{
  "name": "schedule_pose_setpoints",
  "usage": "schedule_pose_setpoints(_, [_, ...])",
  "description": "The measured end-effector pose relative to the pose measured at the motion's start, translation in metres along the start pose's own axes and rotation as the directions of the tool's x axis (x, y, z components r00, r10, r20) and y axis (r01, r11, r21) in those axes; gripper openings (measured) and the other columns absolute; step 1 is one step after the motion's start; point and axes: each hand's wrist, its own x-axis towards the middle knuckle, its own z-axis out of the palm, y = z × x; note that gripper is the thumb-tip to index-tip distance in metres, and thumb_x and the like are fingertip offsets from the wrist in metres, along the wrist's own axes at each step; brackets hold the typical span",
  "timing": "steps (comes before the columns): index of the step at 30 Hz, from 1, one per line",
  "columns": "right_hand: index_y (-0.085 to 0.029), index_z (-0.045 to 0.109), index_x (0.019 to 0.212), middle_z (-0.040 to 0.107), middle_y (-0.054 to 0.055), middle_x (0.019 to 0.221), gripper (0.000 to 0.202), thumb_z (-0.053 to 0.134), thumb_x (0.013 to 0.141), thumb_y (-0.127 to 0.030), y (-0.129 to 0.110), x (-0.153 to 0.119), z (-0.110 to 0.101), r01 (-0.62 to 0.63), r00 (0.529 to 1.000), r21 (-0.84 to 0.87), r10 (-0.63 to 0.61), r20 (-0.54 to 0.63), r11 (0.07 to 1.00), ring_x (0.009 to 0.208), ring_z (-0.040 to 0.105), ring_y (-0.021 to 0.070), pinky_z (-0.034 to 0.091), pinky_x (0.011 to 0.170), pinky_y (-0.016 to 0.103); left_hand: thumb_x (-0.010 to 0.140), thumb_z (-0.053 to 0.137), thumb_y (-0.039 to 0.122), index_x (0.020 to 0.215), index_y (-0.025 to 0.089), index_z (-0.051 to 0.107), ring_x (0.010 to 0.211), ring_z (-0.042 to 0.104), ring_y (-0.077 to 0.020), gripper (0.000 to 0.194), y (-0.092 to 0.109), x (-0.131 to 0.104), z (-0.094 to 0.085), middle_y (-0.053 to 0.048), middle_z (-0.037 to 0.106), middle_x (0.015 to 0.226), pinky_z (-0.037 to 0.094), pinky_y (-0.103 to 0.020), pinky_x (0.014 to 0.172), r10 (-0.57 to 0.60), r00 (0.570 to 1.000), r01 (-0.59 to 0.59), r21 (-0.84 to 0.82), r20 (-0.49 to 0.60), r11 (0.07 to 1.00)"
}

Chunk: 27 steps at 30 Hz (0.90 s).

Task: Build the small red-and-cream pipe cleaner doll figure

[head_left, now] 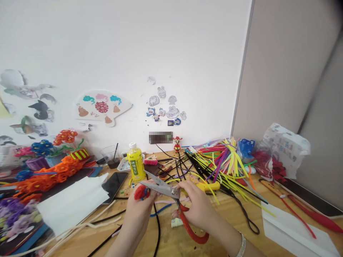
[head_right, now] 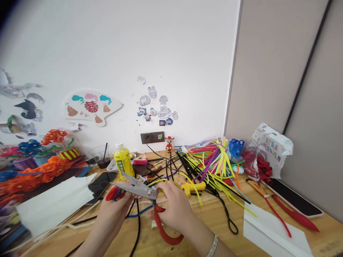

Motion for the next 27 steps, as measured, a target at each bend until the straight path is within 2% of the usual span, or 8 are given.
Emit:
schedule_pose_setpoints(7, [-0.023, 0.053, 0.1, 0.059, 0.005, 0.099, 0.047, 0.071, 0.057, -0.024, 0.002, 0.001, -0.001, 0.002, 1.0, 0.056, -0.002, 0.003, 0.998, 0.09, 0.055, 0.0224, 0.043, 0.076, 0.033, 0.052, 0.077, 0.035, 0.068, 0.018, 0.061, 0.06, 0.052, -0.0123, 0.028, -0.002, 0.004, -0.005, 0.002, 0.06, 0.062, 0.044, -0.025, 0.061, 0.051, 0.999, -0.049, 0.118, -0.012, 0.992])
schedule_pose_setpoints(12, [-0.023, 0.054, 0.097, 0.061, 0.003, 0.097, 0.041, 0.07, 0.059, -0.023, 0.003, 0.002, -0.003, -0.014, 1.0, 0.118, 0.012, 0.011, 0.993, 0.089, 0.056, 0.0203, 0.043, 0.077, 0.031, 0.054, 0.075, 0.033, 0.06, 0.018, 0.058, 0.056, 0.052, -0.0135, 0.023, -0.002, 0.007, -0.007, 0.002, 0.056, 0.055, 0.043, -0.025, 0.057, 0.068, 0.997, -0.071, 0.17, 0.024, 0.983])
schedule_pose_setpoints(15, [-0.022, 0.054, 0.095, 0.06, 0.003, 0.096, 0.04, 0.069, 0.059, -0.022, 0.005, 0.003, -0.004, -0.041, 0.998, 0.121, 0.045, -0.033, 0.992, 0.086, 0.056, 0.0197, 0.044, 0.073, 0.03, 0.055, 0.075, 0.029, 0.064, 0.018, 0.058, 0.055, 0.053, -0.0126, 0.022, -0.001, 0.007, -0.006, 0.002, 0.056, 0.06, 0.043, -0.025, 0.055, 0.084, 0.996, -0.086, 0.141, 0.021, 0.986])
schedule_pose_setpoints(19, [-0.022, 0.053, 0.098, 0.06, 0.003, 0.096, 0.04, 0.065, 0.06, -0.024, 0.013, 0.01, -0.015, -0.14, 0.979, 0.018, 0.141, -0.146, 0.99, 0.085, 0.057, 0.0203, 0.044, 0.073, 0.03, 0.058, 0.074, 0.024, 0.065, 0.02, 0.056, 0.055, 0.053, -0.0105, 0.019, -0.001, 0.006, -0.006, 0.003, 0.057, 0.068, 0.042, -0.024, 0.056, 0.087, 0.995, -0.091, 0.078, 0.054, 0.993])
schedule_pose_setpoints(21, [-0.023, 0.054, 0.099, 0.06, 0.004, 0.097, 0.037, 0.062, 0.064, -0.027, 0.024, 0.015, -0.026, -0.242, 0.953, -0.077, 0.222, -0.208, 0.967, 0.086, 0.057, 0.021, 0.043, 0.073, 0.031, 0.06, 0.073, 0.025, 0.068, 0.02, 0.058, 0.056, 0.053, -0.0104, 0.018, -0.001, 0.005, -0.007, 0.004, 0.057, 0.063, 0.042, -0.024, 0.056, 0.059, 0.996, -0.064, 0.063, 0.068, 0.996])
schedule_pose_setpoints(23, [-0.023, 0.055, 0.1, 0.059, 0.006, 0.097, 0.036, 0.06, 0.066, -0.032, 0.041, 0.018, -0.042, -0.383, 0.909, -0.217, 0.324, -0.262, 0.898, 0.088, 0.056, 0.0228, 0.043, 0.074, 0.031, 0.062, 0.073, 0.026, 0.072, 0.02, 0.06, 0.057, 0.052, -0.0105, 0.018, -0.001, 0.004, -0.006, 0.003, 0.057, 0.058, 0.042, -0.023, 0.056, 0.012, 0.997, -0.016, 0.04, 0.081, 0.999])
schedule_pose_setpoints(25, [-0.022, 0.056, 0.103, 0.058, 0.009, 0.096, 0.039, 0.06, 0.067, -0.035, 0.063, 0.019, -0.059, -0.555, 0.828, -0.373, 0.447, -0.339, 0.744, 0.086, 0.057, 0.0251, 0.043, 0.071, 0.032, 0.063, 0.072, 0.026, 0.074, 0.019, 0.06, 0.058, 0.051, -0.01, 0.017, -0.001, 0.003, -0.006, 0.003, 0.057, 0.057, 0.041, -0.022, 0.057, -0.03, 0.993, 0.031, -0.001, 0.115, 1.0])
schedule_pose_setpoints(27, [-0.021, 0.056, 0.107, 0.058, 0.012, 0.095, 0.04, 0.057, 0.069, -0.034, 0.087, 0.016, -0.075, -0.666, 0.746, -0.465, 0.523, -0.411, 0.584, 0.087, 0.057, 0.0265, 0.043, 0.068, 0.032, 0.064, 0.072, 0.025, 0.074, 0.019, 0.06, 0.059, 0.051, -0.009, 0.016, -0.003, 0.003, -0.005, 0.003, 0.057, 0.059, 0.042, -0.021, 0.058, -0.067, 0.986, 0.074, -0.04, 0.155, 0.996])
